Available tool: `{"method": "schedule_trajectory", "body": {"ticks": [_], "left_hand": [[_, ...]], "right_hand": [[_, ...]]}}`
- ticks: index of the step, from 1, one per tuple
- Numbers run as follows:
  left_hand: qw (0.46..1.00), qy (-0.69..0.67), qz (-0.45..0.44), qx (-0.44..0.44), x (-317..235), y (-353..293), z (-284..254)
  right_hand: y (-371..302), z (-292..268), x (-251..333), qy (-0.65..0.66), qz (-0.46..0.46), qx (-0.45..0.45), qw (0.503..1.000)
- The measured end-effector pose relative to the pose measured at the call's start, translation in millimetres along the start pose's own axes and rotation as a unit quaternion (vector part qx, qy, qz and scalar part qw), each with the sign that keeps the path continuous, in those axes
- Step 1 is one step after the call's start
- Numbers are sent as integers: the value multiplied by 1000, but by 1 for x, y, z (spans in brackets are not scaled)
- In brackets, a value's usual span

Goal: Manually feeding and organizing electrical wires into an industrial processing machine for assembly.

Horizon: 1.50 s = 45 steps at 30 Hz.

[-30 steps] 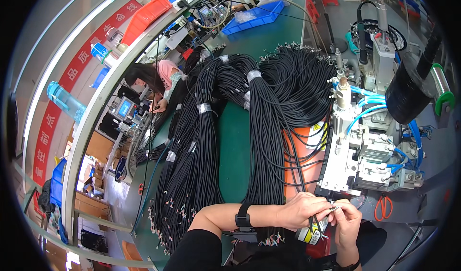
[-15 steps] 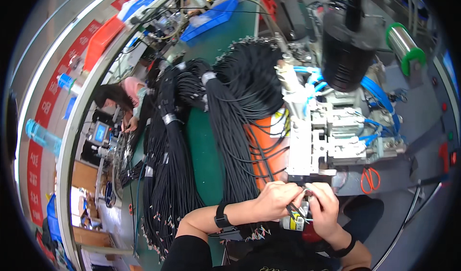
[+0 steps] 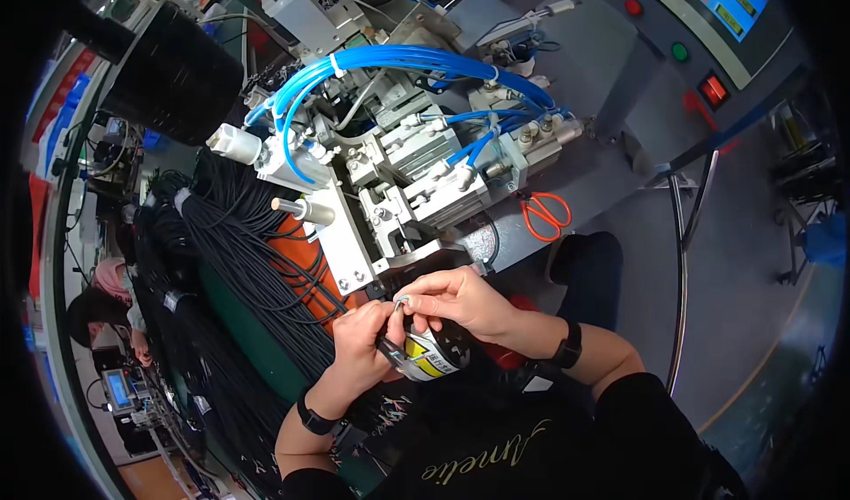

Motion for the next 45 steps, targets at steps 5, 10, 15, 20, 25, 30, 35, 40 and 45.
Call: {"method": "schedule_trajectory", "body": {"ticks": [5,10,15,20,25,30,35,40,45], "left_hand": [[999,-34,-20,22,5,1,3],[999,-35,-21,24,3,1,2],[996,-49,-21,70,2,2,7],[994,-62,-50,75,9,1,9],[993,-63,-69,76,15,2,12],[993,-50,-72,75,10,4,7],[993,28,36,108,-7,2,6],[994,50,57,80,-12,-5,12],[996,18,41,80,-9,-5,13]], "right_hand": [[1,5,12,-66,-3,31,997],[2,2,6,-39,1,33,999],[4,-2,17,-108,-51,44,992],[3,4,35,-201,-135,51,969],[4,6,46,-283,-192,51,938],[8,5,40,-249,-151,43,956],[12,-3,11,-104,0,83,991],[8,2,16,-147,40,123,981],[3,3,29,-238,-57,56,968]]}}
Point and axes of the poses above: each hand's wrist, its own y-axis towards the middle knuckle, its own z-axis out of the palm, x = y × z, the point moved 10 cm from there along y, towards the middle knuckle, and after that the axes turned 11 degrees about -z, right-handed, at the moved point
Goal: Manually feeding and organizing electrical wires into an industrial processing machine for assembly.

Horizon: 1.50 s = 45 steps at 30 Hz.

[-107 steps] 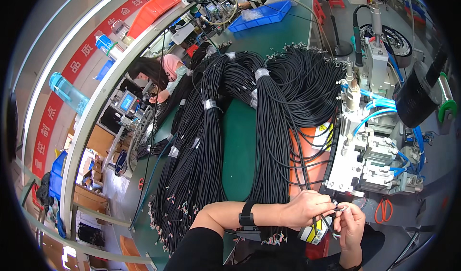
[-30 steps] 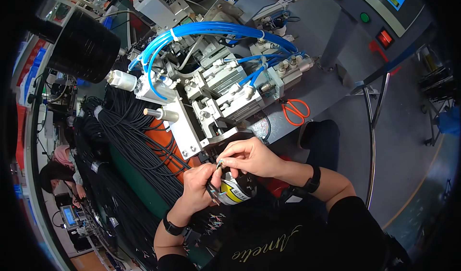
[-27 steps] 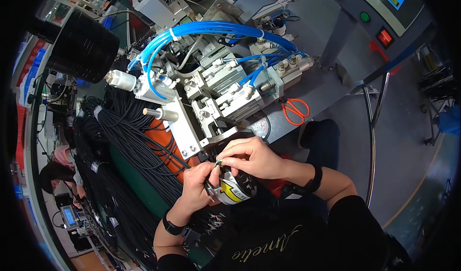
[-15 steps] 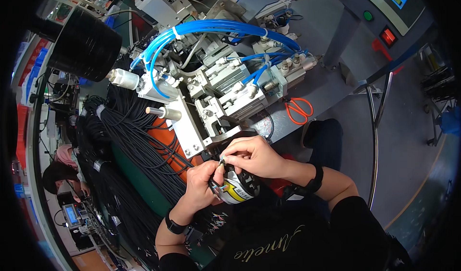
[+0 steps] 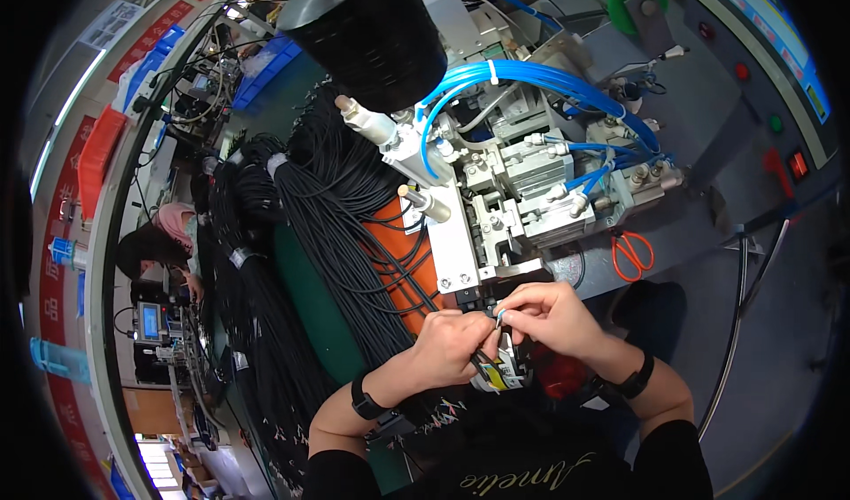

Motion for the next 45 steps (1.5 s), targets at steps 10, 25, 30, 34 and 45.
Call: {"method": "schedule_trajectory", "body": {"ticks": [10,25,30,34,45], "left_hand": [[994,14,-34,-107,0,4,-21],[997,-64,-40,-3,2,11,-9],[994,-71,-53,62,9,11,0],[996,-22,-42,71,3,12,1],[997,14,-4,80,-1,12,2]], "right_hand": [[-16,15,54,-276,-242,-139,920],[0,1,-2,83,-34,-22,996],[1,1,-2,36,-33,17,999],[2,0,-1,5,-26,17,1000],[8,-3,26,-155,-123,25,980]]}}
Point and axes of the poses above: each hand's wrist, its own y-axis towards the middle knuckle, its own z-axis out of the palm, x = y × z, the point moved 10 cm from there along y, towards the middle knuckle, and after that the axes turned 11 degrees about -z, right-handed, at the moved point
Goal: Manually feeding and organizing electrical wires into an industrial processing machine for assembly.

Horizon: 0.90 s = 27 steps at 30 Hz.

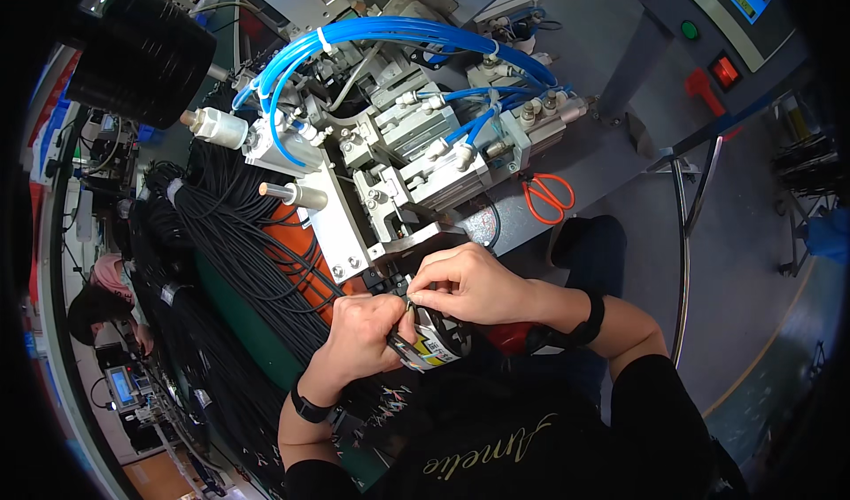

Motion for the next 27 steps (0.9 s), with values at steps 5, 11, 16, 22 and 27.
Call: {"method": "schedule_trajectory", "body": {"ticks": [5,11,16,22,27], "left_hand": [[997,-65,-20,29,7,1,5],[988,110,17,-111,-14,-7,-4],[987,38,-21,-155,-2,-9,-14],[992,36,16,-122,-8,-3,-9],[992,26,19,-122,-7,-4,-11]], "right_hand": [[-2,2,-5,21,34,1,999],[-2,5,37,-233,-133,-69,961],[-6,3,55,-284,-234,-144,919],[0,3,-23,79,94,-33,992],[-13,26,-46,315,231,-22,920]]}}
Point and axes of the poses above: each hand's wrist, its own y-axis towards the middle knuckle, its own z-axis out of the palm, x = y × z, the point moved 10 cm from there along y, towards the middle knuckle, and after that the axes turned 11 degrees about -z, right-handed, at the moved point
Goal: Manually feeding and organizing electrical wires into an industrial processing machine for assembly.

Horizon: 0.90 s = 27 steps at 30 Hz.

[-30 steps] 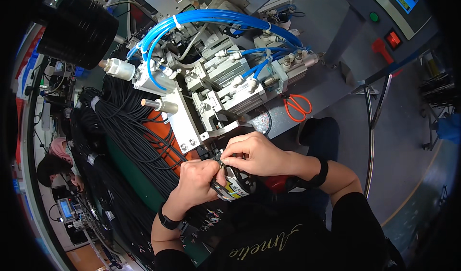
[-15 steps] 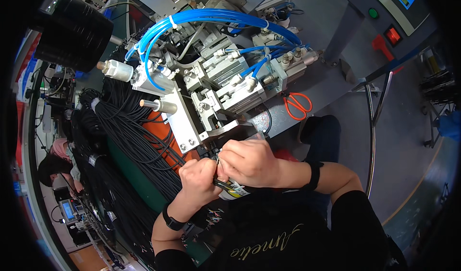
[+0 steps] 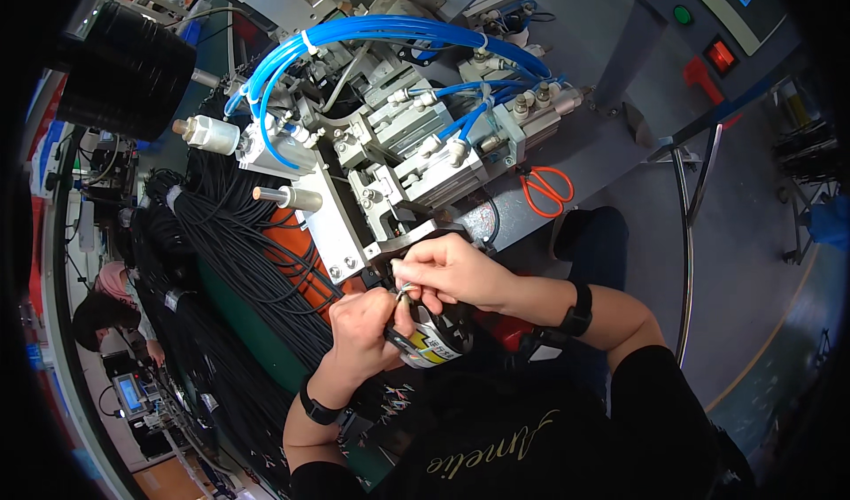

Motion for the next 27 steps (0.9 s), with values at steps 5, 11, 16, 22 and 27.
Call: {"method": "schedule_trajectory", "body": {"ticks": [5,11,16,22,27], "left_hand": [[999,-7,-16,-26,1,1,-6],[999,6,-27,-28,4,-1,-4],[998,6,-48,-46,8,-3,-4],[997,10,-45,-62,7,-1,-7],[998,36,-29,-46,2,-2,-3]], "right_hand": [[-13,0,10,-7,-41,-23,999],[-13,1,24,-136,-130,-28,982],[-33,28,71,-465,-399,-86,786],[-33,15,59,-338,-339,-101,872],[-16,-3,17,-89,-97,-79,988]]}}
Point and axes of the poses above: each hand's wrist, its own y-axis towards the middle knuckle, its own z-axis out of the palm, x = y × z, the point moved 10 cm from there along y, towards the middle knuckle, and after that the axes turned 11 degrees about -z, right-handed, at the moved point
